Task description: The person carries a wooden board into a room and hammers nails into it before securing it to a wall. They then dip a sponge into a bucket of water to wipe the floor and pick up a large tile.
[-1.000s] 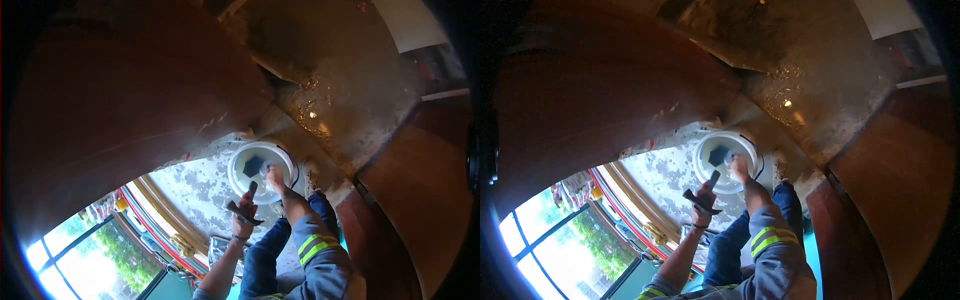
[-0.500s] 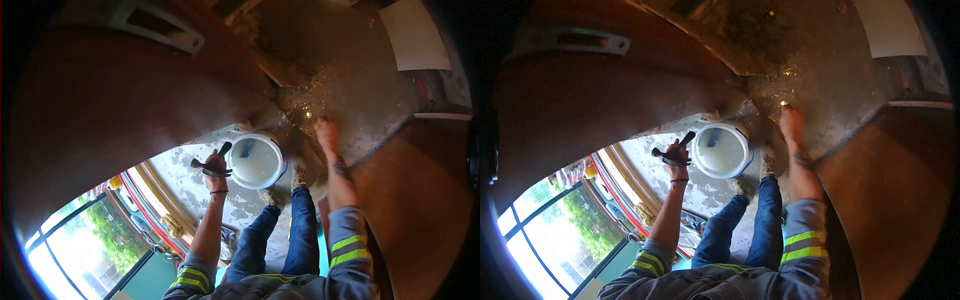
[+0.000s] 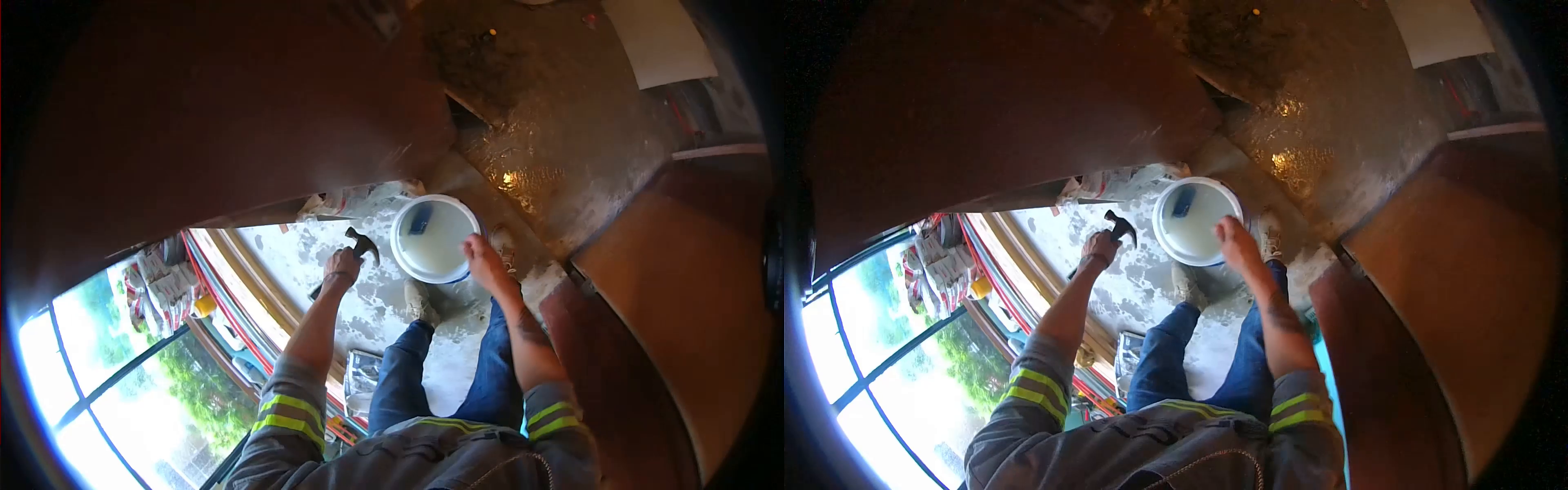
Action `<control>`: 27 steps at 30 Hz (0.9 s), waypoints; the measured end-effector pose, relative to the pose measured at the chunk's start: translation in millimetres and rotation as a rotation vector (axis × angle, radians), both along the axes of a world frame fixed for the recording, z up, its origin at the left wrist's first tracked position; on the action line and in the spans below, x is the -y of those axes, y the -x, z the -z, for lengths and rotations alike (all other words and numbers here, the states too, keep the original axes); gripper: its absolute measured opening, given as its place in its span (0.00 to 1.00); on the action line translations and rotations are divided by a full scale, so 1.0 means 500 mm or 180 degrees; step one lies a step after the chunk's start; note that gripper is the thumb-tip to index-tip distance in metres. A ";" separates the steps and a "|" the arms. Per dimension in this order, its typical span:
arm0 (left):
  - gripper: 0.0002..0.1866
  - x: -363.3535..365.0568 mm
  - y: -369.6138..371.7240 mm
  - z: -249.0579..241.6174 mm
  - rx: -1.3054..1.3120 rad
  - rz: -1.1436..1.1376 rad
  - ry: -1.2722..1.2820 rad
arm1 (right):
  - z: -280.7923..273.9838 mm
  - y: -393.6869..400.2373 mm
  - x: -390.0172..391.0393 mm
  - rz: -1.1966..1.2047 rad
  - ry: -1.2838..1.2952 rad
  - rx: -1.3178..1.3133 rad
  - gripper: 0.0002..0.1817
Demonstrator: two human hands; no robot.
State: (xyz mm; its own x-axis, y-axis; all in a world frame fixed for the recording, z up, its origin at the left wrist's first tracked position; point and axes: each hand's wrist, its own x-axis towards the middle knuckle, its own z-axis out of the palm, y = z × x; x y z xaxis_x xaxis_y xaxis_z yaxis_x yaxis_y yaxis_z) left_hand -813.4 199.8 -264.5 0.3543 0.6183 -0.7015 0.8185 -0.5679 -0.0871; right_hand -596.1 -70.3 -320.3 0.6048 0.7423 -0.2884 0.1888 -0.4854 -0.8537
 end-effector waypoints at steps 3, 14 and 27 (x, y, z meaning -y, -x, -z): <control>0.13 -0.036 0.028 0.082 -0.0228 0.0564 -0.0343 | -0.054 0.160 -0.018 0.0133 0.0158 -0.0722 0.13; 0.12 -0.052 -0.002 0.586 -0.0649 0.2668 -0.0005 | 0.097 0.371 0.078 -0.0307 0.0696 -0.0912 0.13; 0.13 -0.134 -0.039 0.503 0.2196 0.1378 -0.0343 | 0.208 0.282 0.010 0.1039 -0.0004 -0.1319 0.11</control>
